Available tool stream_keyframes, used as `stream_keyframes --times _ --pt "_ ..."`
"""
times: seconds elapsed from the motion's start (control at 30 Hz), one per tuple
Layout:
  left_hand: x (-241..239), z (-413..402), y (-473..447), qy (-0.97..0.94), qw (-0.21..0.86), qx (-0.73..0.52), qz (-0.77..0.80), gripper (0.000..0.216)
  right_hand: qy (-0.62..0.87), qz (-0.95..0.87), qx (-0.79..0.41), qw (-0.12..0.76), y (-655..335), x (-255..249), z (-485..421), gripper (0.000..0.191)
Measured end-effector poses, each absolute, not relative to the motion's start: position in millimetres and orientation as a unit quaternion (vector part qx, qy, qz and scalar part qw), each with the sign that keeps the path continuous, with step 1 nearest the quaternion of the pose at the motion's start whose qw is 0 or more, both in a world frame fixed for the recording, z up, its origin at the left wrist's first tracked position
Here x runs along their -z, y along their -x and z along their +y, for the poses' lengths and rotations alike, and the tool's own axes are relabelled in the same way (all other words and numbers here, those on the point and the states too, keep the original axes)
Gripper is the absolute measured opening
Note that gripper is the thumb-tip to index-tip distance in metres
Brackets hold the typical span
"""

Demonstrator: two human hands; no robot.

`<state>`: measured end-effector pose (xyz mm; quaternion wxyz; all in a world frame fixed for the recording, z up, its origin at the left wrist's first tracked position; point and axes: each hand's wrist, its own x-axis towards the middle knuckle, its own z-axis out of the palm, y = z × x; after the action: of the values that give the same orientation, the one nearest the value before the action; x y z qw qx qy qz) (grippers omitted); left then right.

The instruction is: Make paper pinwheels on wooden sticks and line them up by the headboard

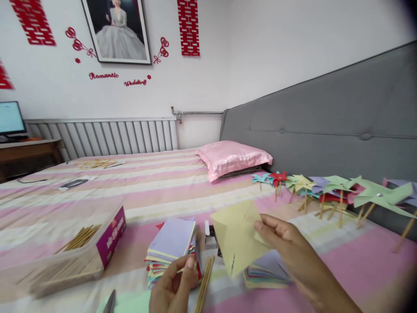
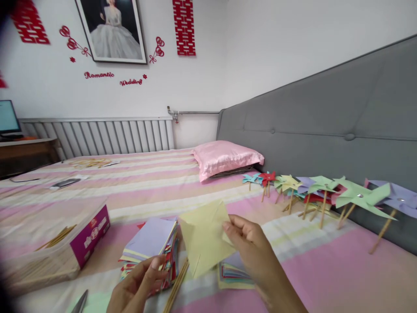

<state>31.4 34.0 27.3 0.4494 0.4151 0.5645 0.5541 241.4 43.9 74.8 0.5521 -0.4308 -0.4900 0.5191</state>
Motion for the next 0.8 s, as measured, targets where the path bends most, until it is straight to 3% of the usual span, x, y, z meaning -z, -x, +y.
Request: stream_keyframes --times 0.17,0.27,0.57,0.8 --pt "-30.7 32.8 -28.7 -0.304 0.638 -0.568 0.421 0.056 0.394 -0.479 -0.606 0.498 -214.1 -62.1 48.9 0.047" --pt "-32.4 29.7 -33.2 -0.278 0.689 -0.556 0.371 0.051 0.374 -0.478 -0.637 0.477 -202.6 -50.9 52.5 0.048" --pt "-32.0 29.6 -36.8 -0.258 0.677 -0.537 0.432 0.040 0.353 -0.480 -0.667 0.446 -180.8 -38.8 53.6 0.057" --pt "-27.2 31.1 -31.0 -0.253 0.693 -0.530 0.418 0.043 0.349 -0.534 -0.657 0.402 -190.2 -52.2 47.4 0.043"
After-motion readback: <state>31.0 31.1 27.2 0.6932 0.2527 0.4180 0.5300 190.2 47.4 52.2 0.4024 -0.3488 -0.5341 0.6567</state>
